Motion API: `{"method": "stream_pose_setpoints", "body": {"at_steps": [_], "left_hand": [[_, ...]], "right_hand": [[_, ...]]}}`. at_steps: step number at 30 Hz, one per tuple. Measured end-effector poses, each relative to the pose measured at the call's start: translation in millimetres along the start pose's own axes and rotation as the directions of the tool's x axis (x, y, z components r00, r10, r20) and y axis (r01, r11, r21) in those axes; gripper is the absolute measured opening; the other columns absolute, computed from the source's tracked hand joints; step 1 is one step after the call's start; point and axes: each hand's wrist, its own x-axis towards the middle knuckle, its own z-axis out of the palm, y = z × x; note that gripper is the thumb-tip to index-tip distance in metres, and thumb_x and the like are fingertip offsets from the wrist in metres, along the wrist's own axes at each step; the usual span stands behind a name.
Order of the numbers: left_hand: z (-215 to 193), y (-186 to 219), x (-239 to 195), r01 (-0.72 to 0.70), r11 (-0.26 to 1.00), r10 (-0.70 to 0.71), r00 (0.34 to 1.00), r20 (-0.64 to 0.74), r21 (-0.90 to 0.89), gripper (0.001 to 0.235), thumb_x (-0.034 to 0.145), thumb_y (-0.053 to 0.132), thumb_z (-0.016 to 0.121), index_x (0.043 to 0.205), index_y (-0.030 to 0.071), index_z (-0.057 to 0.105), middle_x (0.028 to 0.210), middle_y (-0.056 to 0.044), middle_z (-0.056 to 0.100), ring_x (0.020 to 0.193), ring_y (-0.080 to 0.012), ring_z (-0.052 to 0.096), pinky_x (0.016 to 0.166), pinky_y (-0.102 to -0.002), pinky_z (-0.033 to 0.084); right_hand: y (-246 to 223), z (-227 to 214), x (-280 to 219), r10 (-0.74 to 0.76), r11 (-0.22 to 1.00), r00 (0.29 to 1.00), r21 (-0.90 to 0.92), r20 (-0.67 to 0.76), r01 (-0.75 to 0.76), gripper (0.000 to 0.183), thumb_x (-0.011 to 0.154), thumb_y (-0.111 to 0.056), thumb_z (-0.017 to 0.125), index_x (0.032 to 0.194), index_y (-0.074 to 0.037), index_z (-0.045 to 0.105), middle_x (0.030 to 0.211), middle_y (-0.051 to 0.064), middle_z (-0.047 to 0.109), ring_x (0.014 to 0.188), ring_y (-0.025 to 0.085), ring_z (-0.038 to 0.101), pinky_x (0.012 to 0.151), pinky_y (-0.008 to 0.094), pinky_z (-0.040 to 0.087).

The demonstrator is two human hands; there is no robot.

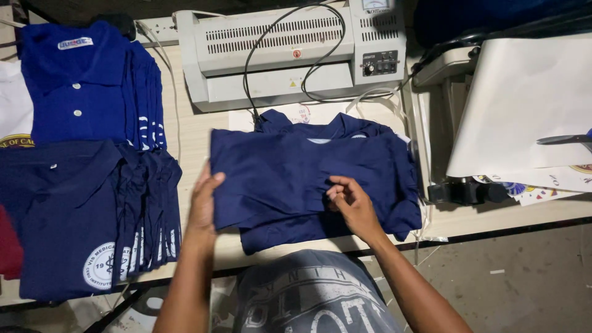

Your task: Folding several blue polo shirts and placing them in a stack.

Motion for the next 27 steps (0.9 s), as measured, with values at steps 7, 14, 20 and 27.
{"method": "stream_pose_setpoints", "body": {"at_steps": [7,14,20,27], "left_hand": [[21,-48,17,-0.122,0.982,0.102,0.986,0.134,0.147,0.075,0.089,0.008,0.067,0.158,0.003,0.035,0.144,-0.015,0.056,0.126,-0.0243,0.057,0.107,-0.034,0.048],[121,-104,2,-0.349,0.707,-0.034,0.852,0.522,0.615,0.060,0.096,0.015,0.070,0.151,0.008,0.046,0.113,-0.013,0.060,0.100,-0.0215,0.061,0.086,-0.032,0.054],[64,-121,26,-0.456,0.268,0.267,0.881,0.390,0.849,0.050,0.089,0.019,0.078,0.133,0.007,0.057,0.109,-0.017,0.062,0.093,-0.0288,0.066,0.082,-0.037,0.056],[43,-137,46,-0.029,0.355,0.072,0.997,0.003,0.934,0.074,0.083,0.034,0.081,0.139,0.000,0.046,0.115,-0.021,0.063,0.091,-0.0315,0.068,0.085,-0.039,0.054]], "right_hand": [[28,-11,1,0.268,0.963,0.963,-0.025,0.029,-0.267,0.039,0.103,-0.024,0.056,0.133,0.000,0.060,0.105,0.009,0.070,0.086,0.015,0.065,0.077,0.029,0.056],[-6,-26,11,0.256,0.818,0.965,0.543,-0.051,-0.188,0.064,0.098,-0.055,0.038,0.132,-0.005,0.059,0.119,0.011,0.071,0.101,0.020,0.072,0.086,0.035,0.058],[82,-87,28,0.118,0.993,0.951,0.064,-0.284,-0.104,0.040,0.102,-0.017,0.063,0.135,0.003,0.056,0.120,0.008,0.070,0.106,0.015,0.065,0.096,0.028,0.050],[-3,-76,14,0.064,0.786,0.901,-0.535,-0.430,-0.311,0.041,0.099,-0.019,0.065,0.137,-0.004,0.062,0.100,0.014,0.073,0.089,0.022,0.066,0.083,0.033,0.053]]}}
